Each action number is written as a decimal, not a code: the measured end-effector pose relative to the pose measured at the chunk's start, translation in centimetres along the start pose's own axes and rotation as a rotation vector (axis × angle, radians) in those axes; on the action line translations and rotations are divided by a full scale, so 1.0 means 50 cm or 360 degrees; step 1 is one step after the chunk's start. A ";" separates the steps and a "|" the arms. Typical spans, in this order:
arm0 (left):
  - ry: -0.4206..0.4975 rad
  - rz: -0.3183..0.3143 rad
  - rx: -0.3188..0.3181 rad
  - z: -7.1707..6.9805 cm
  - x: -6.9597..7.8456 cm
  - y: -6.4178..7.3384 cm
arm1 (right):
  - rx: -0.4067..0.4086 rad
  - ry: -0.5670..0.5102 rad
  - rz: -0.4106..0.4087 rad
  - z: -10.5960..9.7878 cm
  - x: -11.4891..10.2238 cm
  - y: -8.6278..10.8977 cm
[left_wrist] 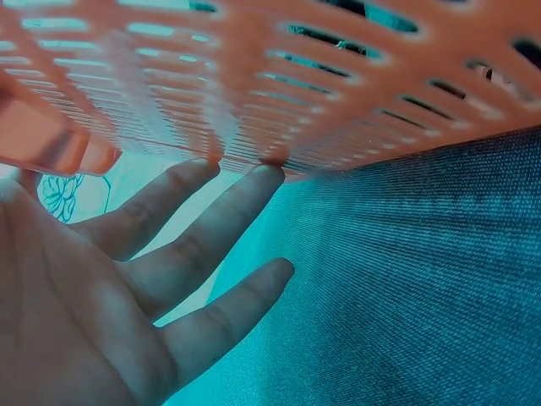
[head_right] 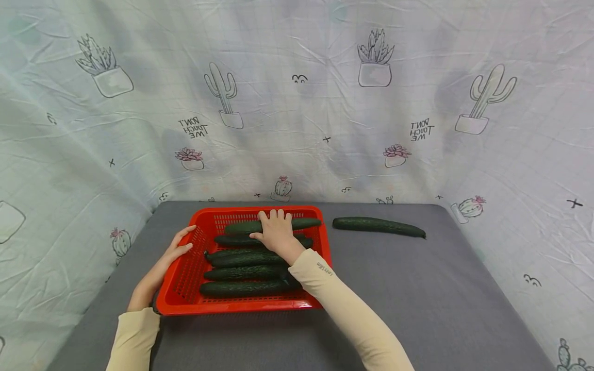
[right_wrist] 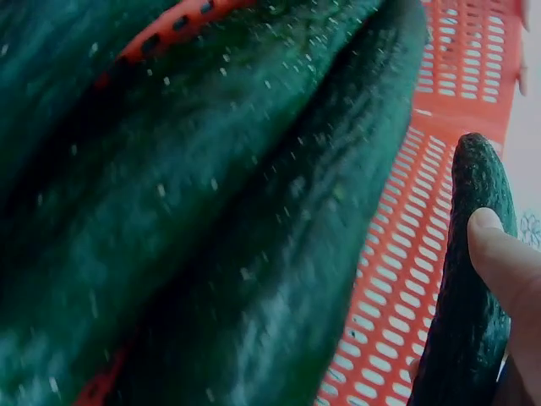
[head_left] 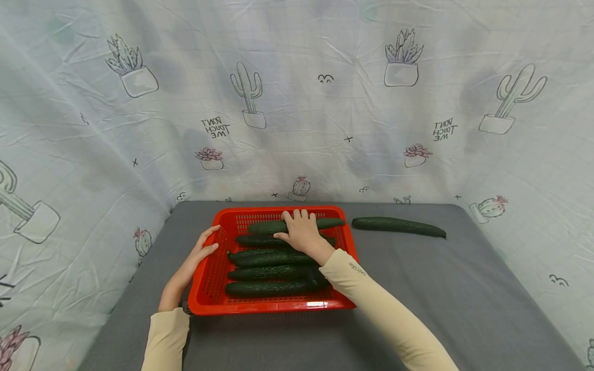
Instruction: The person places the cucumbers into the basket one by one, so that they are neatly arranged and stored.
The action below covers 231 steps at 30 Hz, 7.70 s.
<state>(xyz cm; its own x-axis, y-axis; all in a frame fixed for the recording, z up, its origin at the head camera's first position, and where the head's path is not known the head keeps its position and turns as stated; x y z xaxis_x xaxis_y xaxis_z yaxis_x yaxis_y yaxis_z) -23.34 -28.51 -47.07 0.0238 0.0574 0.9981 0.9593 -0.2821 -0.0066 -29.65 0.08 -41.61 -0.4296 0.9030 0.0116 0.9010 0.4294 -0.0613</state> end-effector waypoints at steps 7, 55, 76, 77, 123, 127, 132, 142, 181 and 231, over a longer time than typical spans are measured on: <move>-0.0171 -0.0029 0.0053 -0.004 0.001 -0.002 | -0.0031 -0.0085 -0.0015 0.025 -0.023 -0.009; -0.0094 -0.0017 0.0037 -0.001 0.005 0.002 | 0.0151 -0.0115 -0.0132 -0.030 0.022 0.015; -0.0107 -0.0011 0.0053 0.001 -0.001 -0.001 | 0.0151 -0.0264 0.0008 -0.075 0.138 0.043; -0.0117 -0.0011 0.0059 0.001 -0.001 -0.001 | 0.0146 -0.0271 0.0013 -0.076 0.143 0.044; -0.0848 0.0158 0.0114 0.009 0.043 0.010 | 0.0187 -0.0314 0.0314 0.021 0.386 0.125; -0.0791 0.0150 0.0104 0.014 0.044 0.011 | 0.0216 -0.0299 0.0313 0.044 0.410 0.129; -0.0741 0.0107 0.0108 0.010 0.038 0.009 | 0.0236 -0.0291 0.0335 0.063 0.441 0.137; -0.0715 0.0115 0.0110 0.008 0.037 0.009 | 0.0229 -0.0324 0.0371 0.105 0.495 0.153; -0.0668 0.0135 0.0078 0.002 0.023 0.004 | -0.0015 -0.0309 0.0353 0.162 0.555 0.146; -0.0526 0.0047 0.0028 0.006 0.023 0.007 | 0.0213 -0.0143 0.0441 -0.019 0.493 0.130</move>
<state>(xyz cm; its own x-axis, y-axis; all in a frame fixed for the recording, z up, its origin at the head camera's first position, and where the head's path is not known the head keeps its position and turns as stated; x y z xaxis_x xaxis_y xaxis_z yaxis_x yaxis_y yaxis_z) -22.88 -28.28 -45.94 0.1386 0.3579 0.9234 0.9616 -0.2717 -0.0390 -34.32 25.17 -40.78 -0.1777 0.9777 -0.1116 0.9711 0.1559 -0.1808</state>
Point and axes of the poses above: each hand's wrist, its own y-axis away from the middle knuckle, its own z-axis out of the palm, x = y × z, the point moved 1 cm from there along -y, towards the middle knuckle, and after that the axes turned 3 degrees about y, right-handed, at the moved point
